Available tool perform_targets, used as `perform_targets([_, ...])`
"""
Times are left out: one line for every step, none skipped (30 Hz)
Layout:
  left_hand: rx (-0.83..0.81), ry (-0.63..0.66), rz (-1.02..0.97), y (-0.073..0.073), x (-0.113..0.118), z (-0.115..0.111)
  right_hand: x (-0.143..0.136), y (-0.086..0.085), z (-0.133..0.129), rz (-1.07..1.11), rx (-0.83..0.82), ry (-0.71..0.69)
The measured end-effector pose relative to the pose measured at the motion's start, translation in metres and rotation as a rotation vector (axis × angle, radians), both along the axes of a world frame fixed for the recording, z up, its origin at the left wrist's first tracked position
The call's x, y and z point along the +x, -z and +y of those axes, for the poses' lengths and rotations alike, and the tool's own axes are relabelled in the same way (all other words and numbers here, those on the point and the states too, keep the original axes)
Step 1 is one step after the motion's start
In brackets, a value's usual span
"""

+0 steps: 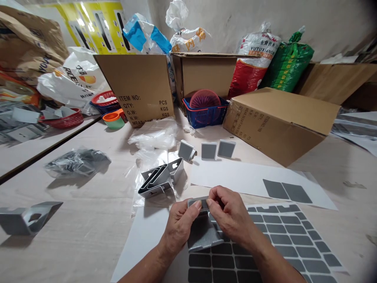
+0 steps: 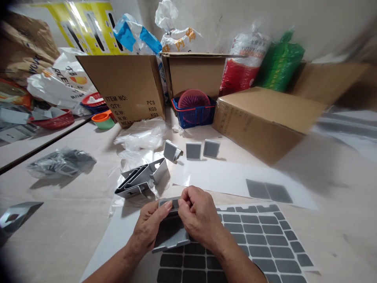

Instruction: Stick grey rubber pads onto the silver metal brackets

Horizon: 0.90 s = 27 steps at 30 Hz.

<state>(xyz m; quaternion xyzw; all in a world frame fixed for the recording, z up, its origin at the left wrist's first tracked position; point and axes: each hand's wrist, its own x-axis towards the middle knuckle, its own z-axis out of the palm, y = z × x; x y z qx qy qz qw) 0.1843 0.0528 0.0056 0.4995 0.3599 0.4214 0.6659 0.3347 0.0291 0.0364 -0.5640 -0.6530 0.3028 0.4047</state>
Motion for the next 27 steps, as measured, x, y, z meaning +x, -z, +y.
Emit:
perform_targets([-0.003, 0.001, 0.004, 0.0, 0.0, 0.0, 0.0, 0.0, 0.0, 0.0, -0.005, 0.001])
perform_targets([-0.007, 0.007, 0.008, 0.001, -0.001, 0.0, 0.0, 0.0, 0.0, -0.002, -0.009, 0.002])
perform_targets([-0.014, 0.015, 0.011, 0.001, -0.001, 0.0, 0.0, -0.001, 0.0, -0.006, -0.011, 0.003])
perform_targets([-0.021, 0.025, 0.014, 0.002, -0.001, 0.0, 0.0, -0.001, 0.001, -0.012, -0.011, 0.003])
perform_targets([-0.024, 0.035, 0.015, 0.002, -0.002, 0.0, 0.0, -0.002, 0.001, -0.018, -0.009, 0.002])
perform_targets([-0.025, 0.044, 0.014, 0.002, -0.002, 0.0, 0.0, -0.003, 0.001, -0.023, -0.006, 0.001])
perform_targets([-0.022, 0.054, 0.013, 0.002, -0.002, 0.0, 0.001, -0.003, 0.001, -0.028, -0.003, -0.001])
perform_targets([-0.019, 0.059, 0.015, 0.002, -0.002, 0.0, 0.001, -0.004, 0.001, -0.032, 0.0, -0.002])
perform_targets([-0.015, 0.063, 0.018, 0.002, -0.003, 0.001, 0.001, -0.004, 0.001, -0.035, 0.003, -0.003])
perform_targets([-0.011, 0.065, 0.022, 0.002, -0.003, 0.0, 0.001, -0.005, 0.001, -0.035, 0.002, -0.003])
perform_targets([-0.006, 0.066, 0.027, 0.001, -0.003, 0.0, 0.002, -0.005, 0.0, -0.033, -0.002, -0.004])
perform_targets([0.0, 0.066, 0.031, 0.001, -0.003, 0.0, 0.002, -0.004, 0.0, -0.03, -0.006, -0.005])
perform_targets([0.004, 0.066, 0.035, 0.001, -0.003, 0.0, 0.002, -0.004, 0.0, -0.026, -0.01, -0.007])
perform_targets([0.005, 0.066, 0.037, 0.001, -0.003, 0.0, 0.002, -0.004, 0.0, -0.023, -0.013, -0.009])
perform_targets([0.004, 0.065, 0.039, 0.001, -0.003, 0.0, 0.002, -0.003, 0.0, -0.021, -0.016, -0.01])
perform_targets([0.0, 0.062, 0.04, 0.0, -0.003, 0.0, 0.002, -0.003, 0.0, -0.019, -0.018, -0.011])
perform_targets([-0.008, 0.055, 0.039, 0.0, -0.003, 0.0, 0.001, -0.002, 0.0, -0.016, -0.019, -0.011])
perform_targets([-0.015, 0.046, 0.036, 0.0, -0.003, 0.001, 0.001, -0.002, 0.001, -0.01, -0.022, -0.012])
perform_targets([-0.021, 0.038, 0.034, -0.001, -0.003, 0.001, 0.001, -0.002, 0.001, 0.0, -0.027, -0.014])
perform_targets([-0.026, 0.032, 0.032, -0.001, -0.003, 0.001, 0.001, -0.003, 0.001, 0.013, -0.034, -0.018])
perform_targets([-0.033, 0.03, 0.03, -0.002, -0.003, 0.001, 0.001, -0.003, 0.001, 0.031, -0.044, -0.024])
perform_targets([-0.038, 0.029, 0.026, -0.003, -0.003, 0.001, 0.0, -0.003, 0.001, 0.058, -0.062, -0.03])
perform_targets([-0.039, 0.027, 0.019, -0.004, -0.003, 0.001, 0.0, -0.004, 0.001, 0.094, -0.085, -0.031])
perform_targets([-0.04, 0.025, 0.008, -0.006, -0.003, 0.001, 0.0, -0.004, 0.002, 0.136, -0.108, -0.026])
perform_targets([-0.045, 0.021, -0.006, -0.007, -0.003, 0.001, -0.001, -0.004, 0.002, 0.18, -0.127, -0.019])
perform_targets([-0.055, 0.021, -0.024, -0.009, -0.003, 0.001, -0.001, -0.004, 0.002, 0.222, -0.143, -0.016])
perform_targets([-0.07, 0.027, -0.044, -0.011, -0.002, 0.0, -0.001, -0.004, 0.002, 0.258, -0.158, -0.022])
